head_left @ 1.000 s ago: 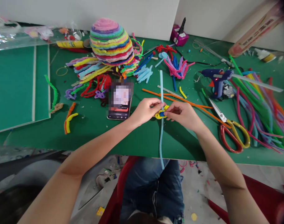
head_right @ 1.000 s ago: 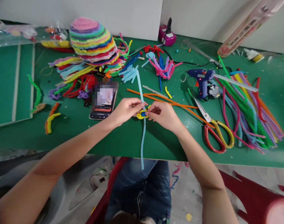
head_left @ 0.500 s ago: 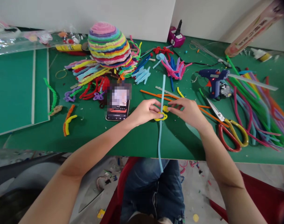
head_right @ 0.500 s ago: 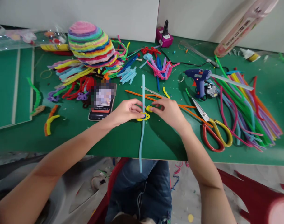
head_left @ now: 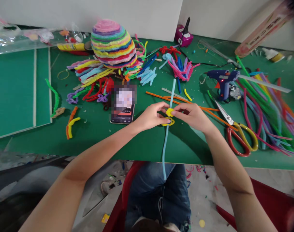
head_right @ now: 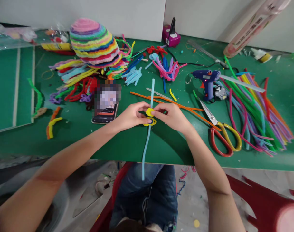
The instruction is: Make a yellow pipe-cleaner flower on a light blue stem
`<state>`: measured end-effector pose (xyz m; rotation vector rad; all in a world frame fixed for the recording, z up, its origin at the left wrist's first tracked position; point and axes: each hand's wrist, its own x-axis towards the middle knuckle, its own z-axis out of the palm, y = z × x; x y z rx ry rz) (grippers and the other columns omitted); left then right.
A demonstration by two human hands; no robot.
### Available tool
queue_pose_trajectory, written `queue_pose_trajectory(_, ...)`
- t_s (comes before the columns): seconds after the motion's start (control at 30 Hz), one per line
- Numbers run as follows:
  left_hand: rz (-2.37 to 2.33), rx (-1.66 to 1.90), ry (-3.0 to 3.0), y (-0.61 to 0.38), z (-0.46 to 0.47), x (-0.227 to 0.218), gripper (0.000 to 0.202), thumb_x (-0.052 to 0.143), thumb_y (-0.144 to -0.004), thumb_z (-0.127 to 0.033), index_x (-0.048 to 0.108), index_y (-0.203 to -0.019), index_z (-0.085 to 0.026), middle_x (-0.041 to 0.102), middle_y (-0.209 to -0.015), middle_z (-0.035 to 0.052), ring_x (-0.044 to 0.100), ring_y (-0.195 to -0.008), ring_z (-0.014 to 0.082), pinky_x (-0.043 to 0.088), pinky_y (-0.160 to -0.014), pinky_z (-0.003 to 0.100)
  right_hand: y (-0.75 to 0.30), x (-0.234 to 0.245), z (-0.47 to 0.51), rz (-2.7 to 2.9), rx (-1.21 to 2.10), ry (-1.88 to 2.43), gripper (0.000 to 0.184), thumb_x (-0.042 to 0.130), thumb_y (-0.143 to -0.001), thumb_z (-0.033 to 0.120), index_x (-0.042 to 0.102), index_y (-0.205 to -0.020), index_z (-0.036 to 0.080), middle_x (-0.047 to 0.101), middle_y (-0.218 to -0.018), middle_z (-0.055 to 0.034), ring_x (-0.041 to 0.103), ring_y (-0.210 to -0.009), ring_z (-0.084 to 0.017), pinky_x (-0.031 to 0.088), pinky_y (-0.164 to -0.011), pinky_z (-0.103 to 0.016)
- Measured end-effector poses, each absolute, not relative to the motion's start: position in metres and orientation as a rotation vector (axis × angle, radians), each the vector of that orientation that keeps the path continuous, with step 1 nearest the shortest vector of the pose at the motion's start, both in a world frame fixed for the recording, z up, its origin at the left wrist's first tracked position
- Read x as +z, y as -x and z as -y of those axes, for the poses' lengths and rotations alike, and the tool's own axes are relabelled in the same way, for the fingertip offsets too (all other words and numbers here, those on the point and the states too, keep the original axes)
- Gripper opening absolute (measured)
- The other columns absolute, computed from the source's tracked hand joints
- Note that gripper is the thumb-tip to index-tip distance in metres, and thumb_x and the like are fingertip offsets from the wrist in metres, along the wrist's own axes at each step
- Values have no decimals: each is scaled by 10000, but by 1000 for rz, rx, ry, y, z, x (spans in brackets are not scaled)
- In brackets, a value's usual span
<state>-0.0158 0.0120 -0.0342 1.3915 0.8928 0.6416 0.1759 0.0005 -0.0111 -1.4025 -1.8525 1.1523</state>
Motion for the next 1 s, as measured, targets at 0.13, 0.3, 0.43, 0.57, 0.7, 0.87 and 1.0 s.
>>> queue_pose_trajectory(0.13,-870,581,-1374,17,-12,-31,411,710,-667,-84,525,-1032,-122,576,-865,6,626,-688,89,531,-637,239,-169,-13,1,1841,1082,1459,312,667,-774,465,635,-701,164,596,-659,5,453,-565,-78,350,-539,-244)
queue_pose_trajectory(0.3,-844,547,-1373,18,-11,-29,426,721,-676,-91,492,-1031,-141,583,-844,-17,631,-635,66,524,-638,226,-167,-18,2,1687,1077,1406,270,680,-767,418,586,-718,170,582,-676,8,479,-576,-79,382,-546,-240)
queue_pose_trajectory(0.43,-826,527,-1354,18,-10,-28,451,720,-678,-94,466,-1046,-148,599,-862,-12,635,-615,58,511,-620,211,-166,-17,2,1603,1168,1413,283,732,-711,407,579,-705,168,594,-651,6,508,-563,-85,403,-539,-244)
queue_pose_trajectory(0.57,-831,506,-1343,18,-9,-28,485,721,-671,-108,442,-1065,-153,601,-870,-7,638,-602,68,502,-597,216,-167,-15,2,1521,1291,1429,314,783,-640,399,571,-682,171,615,-621,5,553,-545,-98,410,-513,-240)
queue_pose_trajectory(0.7,-799,506,-1342,17,-8,-30,491,726,-667,-137,441,-1066,-164,606,-884,-7,642,-611,75,501,-599,222,-169,-13,0,1489,1424,1394,329,788,-625,424,578,-663,174,626,-584,1,594,-558,-117,412,-493,-231)
queue_pose_trajectory(0.87,-776,501,-1350,17,-7,-30,478,721,-671,-135,451,-1064,-165,606,-867,-9,632,-617,76,503,-626,242,-170,-13,-1,1487,1493,1418,334,796,-602,411,571,-637,168,633,-566,-4,582,-536,-110,386,-474,-223)
queue_pose_trajectory(1.0,-772,494,-1380,17,-7,-28,480,713,-668,-132,447,-1067,-157,596,-862,-9,621,-622,77,499,-635,250,-169,-17,0,1492,1427,1423,284,768,-621,344,540,-643,177,612,-584,11,592,-553,-118,403,-495,-238)
